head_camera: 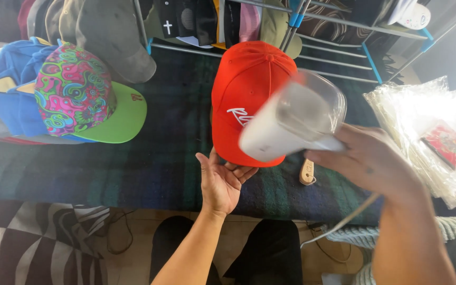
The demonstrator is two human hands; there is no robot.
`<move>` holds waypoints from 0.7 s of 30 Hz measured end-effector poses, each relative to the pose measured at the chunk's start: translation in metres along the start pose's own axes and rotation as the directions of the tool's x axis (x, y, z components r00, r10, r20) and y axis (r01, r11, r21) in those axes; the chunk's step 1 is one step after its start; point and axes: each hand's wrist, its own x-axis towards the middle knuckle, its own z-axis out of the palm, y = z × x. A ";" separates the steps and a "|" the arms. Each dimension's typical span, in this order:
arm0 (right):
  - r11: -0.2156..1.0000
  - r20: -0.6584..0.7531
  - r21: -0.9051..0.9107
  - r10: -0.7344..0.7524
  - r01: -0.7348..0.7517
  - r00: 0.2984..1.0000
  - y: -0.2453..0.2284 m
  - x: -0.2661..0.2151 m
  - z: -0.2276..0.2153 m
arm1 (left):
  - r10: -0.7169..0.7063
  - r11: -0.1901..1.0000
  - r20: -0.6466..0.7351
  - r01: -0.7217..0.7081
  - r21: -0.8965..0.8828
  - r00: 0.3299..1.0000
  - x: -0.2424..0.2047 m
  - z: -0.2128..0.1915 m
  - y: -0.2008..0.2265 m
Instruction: Brushing a red baseball cap with a wooden brush and using a hair dryer to apply heat and air for cleaning or reshaping.
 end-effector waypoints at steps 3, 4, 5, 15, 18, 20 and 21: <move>0.881 0.100 0.119 0.447 -0.457 0.889 0.027 -0.019 0.002 | 0.017 1.000 0.038 -0.017 -0.015 0.999 0.002 -0.005 -0.004; 0.809 0.102 0.183 0.549 -0.558 0.829 0.029 -0.018 0.004 | 0.019 1.000 0.049 -0.018 -0.021 0.999 0.002 -0.006 -0.005; 0.721 0.112 0.245 0.643 -0.648 0.758 0.031 -0.017 0.006 | 0.021 0.999 0.060 -0.019 -0.027 0.998 0.001 -0.007 -0.005; 0.749 0.224 0.156 0.608 -0.643 0.762 0.012 -0.020 0.031 | 0.002 0.999 0.021 -0.003 0.054 1.000 0.000 0.002 -0.001; 0.992 0.049 0.113 0.044 -0.050 0.998 -0.012 -0.008 0.034 | -0.046 0.990 -0.040 0.051 0.131 0.998 -0.005 0.012 0.004; 0.971 0.180 0.013 0.233 -0.239 0.956 -0.048 0.010 0.024 | -0.027 0.987 -0.039 0.032 0.159 0.999 -0.007 0.019 0.009; 0.972 0.177 0.013 0.228 -0.234 0.958 -0.050 0.017 0.030 | -0.021 0.987 -0.036 0.026 0.160 0.999 -0.001 0.006 0.001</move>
